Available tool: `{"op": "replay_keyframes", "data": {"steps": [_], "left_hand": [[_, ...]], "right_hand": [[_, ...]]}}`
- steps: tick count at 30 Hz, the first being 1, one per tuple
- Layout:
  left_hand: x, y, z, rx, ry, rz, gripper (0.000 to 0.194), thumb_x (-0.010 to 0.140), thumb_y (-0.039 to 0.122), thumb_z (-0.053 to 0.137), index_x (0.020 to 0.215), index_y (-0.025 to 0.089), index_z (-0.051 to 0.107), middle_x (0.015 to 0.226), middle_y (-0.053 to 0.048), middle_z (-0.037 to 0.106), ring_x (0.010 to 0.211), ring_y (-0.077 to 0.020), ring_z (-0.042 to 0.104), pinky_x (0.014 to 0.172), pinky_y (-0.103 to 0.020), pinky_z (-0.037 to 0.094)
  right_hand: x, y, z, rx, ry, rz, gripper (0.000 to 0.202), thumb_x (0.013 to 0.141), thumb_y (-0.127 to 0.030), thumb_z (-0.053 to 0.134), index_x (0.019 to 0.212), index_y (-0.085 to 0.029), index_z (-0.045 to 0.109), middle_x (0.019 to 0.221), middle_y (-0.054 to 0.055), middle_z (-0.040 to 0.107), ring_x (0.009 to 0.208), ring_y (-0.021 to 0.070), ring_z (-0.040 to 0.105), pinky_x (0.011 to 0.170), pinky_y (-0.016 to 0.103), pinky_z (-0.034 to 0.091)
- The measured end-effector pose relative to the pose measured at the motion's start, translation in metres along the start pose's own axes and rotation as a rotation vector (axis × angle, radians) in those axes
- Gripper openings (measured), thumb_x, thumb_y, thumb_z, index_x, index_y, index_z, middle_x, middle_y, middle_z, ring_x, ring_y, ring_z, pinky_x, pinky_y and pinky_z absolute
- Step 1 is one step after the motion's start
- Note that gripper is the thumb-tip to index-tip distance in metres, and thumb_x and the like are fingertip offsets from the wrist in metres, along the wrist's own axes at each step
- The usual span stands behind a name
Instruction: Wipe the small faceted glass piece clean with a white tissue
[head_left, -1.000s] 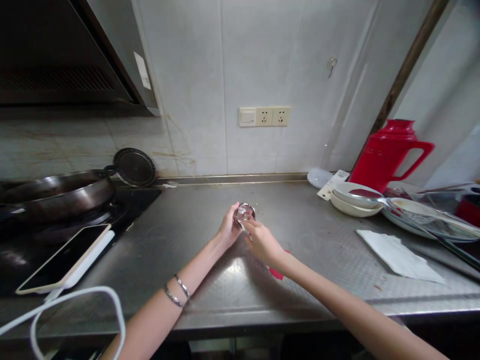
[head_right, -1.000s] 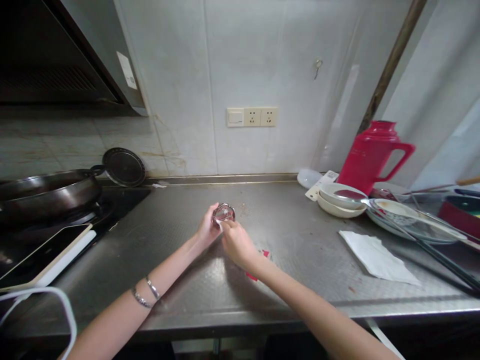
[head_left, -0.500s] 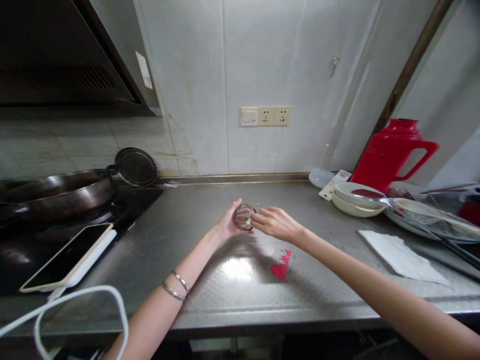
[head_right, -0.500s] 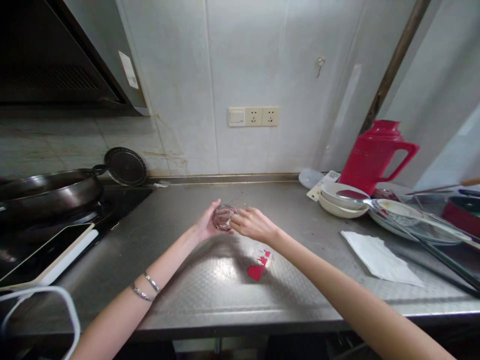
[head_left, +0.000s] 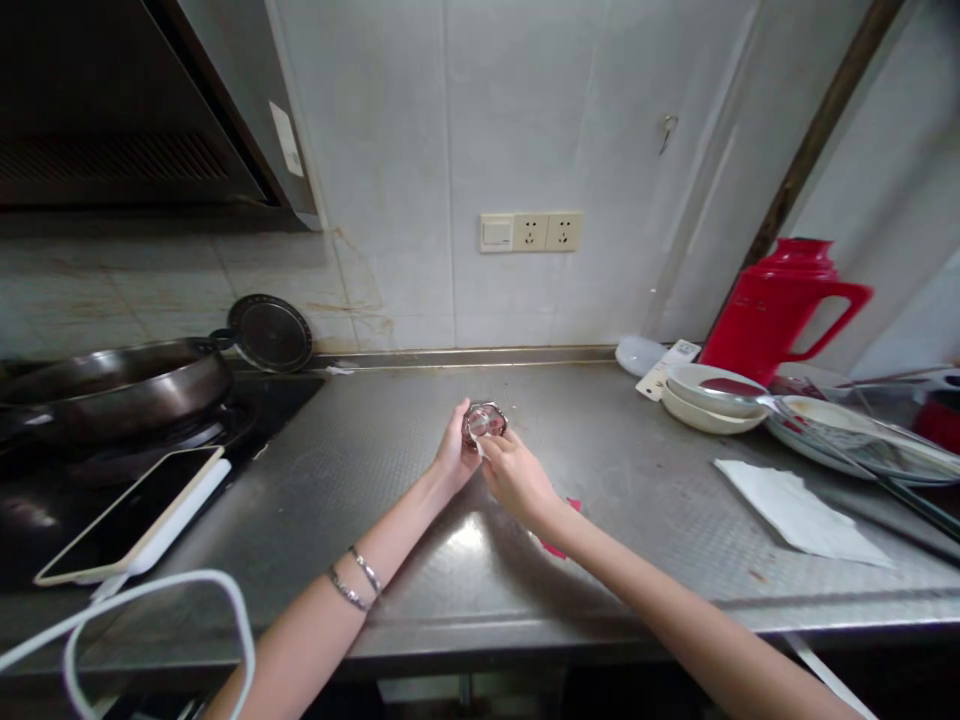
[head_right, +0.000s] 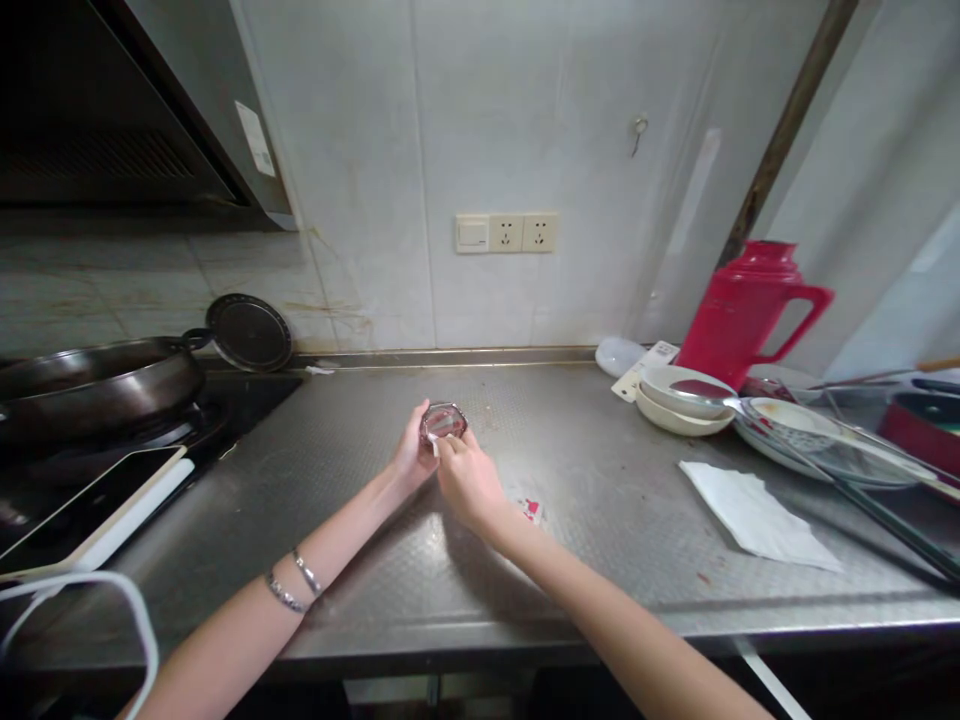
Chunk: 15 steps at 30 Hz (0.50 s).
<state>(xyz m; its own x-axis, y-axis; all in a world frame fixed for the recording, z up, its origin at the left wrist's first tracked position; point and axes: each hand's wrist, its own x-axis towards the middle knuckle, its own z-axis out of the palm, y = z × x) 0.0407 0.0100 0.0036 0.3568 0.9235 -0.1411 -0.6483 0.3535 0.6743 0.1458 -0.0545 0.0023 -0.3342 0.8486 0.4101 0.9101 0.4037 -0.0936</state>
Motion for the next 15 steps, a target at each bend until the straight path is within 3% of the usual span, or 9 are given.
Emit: {"op": "replay_keyframes", "data": {"steps": [2,5,11,15], "left_hand": [[0.0,-0.001,-0.001,-0.026,-0.021,0.016,0.039,0.085,0.045,0.048,0.076,0.012,0.067,0.07,-0.009,0.07,0.067,-0.0183,0.066,0.063,-0.026,0.05],[0.003,0.001,-0.003,-0.044,-0.083,0.02,0.035,0.084,0.042,0.049,0.082,0.012,0.067,0.077,-0.01,0.071,0.07,-0.02,0.066,0.064,-0.029,0.05],[0.008,0.02,-0.014,-0.021,-0.263,-0.049,0.036,0.081,0.03,0.044,0.098,0.006,0.066,0.089,-0.017,0.07,0.073,-0.0222,0.066,0.065,-0.033,0.05],[0.009,0.025,-0.016,0.141,-0.183,-0.229,0.042,0.084,0.043,0.046,0.089,0.007,0.067,0.07,-0.015,0.069,0.063,-0.0242,0.065,0.064,-0.041,0.052]], "right_hand": [[0.003,0.001,0.002,0.028,-0.004,0.04,0.024,0.089,-0.015,0.042,0.11,-0.018,0.053,0.108,0.008,0.063,0.092,0.0196,0.057,0.07,0.026,0.046],[0.007,0.015,0.001,0.009,0.002,-0.033,0.026,0.091,-0.016,0.041,0.115,-0.02,0.051,0.107,0.007,0.063,0.093,0.018,0.058,0.07,0.025,0.044],[0.015,0.054,-0.026,-0.287,-0.07,-0.375,0.019,0.094,-0.016,0.039,0.104,-0.018,0.054,0.104,0.008,0.062,0.093,0.0185,0.052,0.055,0.021,0.04],[0.028,0.067,-0.044,-0.437,-0.132,-0.629,0.018,0.093,-0.014,0.039,0.098,-0.016,0.055,0.102,0.009,0.061,0.095,0.0194,0.049,0.049,0.02,0.04]]}}
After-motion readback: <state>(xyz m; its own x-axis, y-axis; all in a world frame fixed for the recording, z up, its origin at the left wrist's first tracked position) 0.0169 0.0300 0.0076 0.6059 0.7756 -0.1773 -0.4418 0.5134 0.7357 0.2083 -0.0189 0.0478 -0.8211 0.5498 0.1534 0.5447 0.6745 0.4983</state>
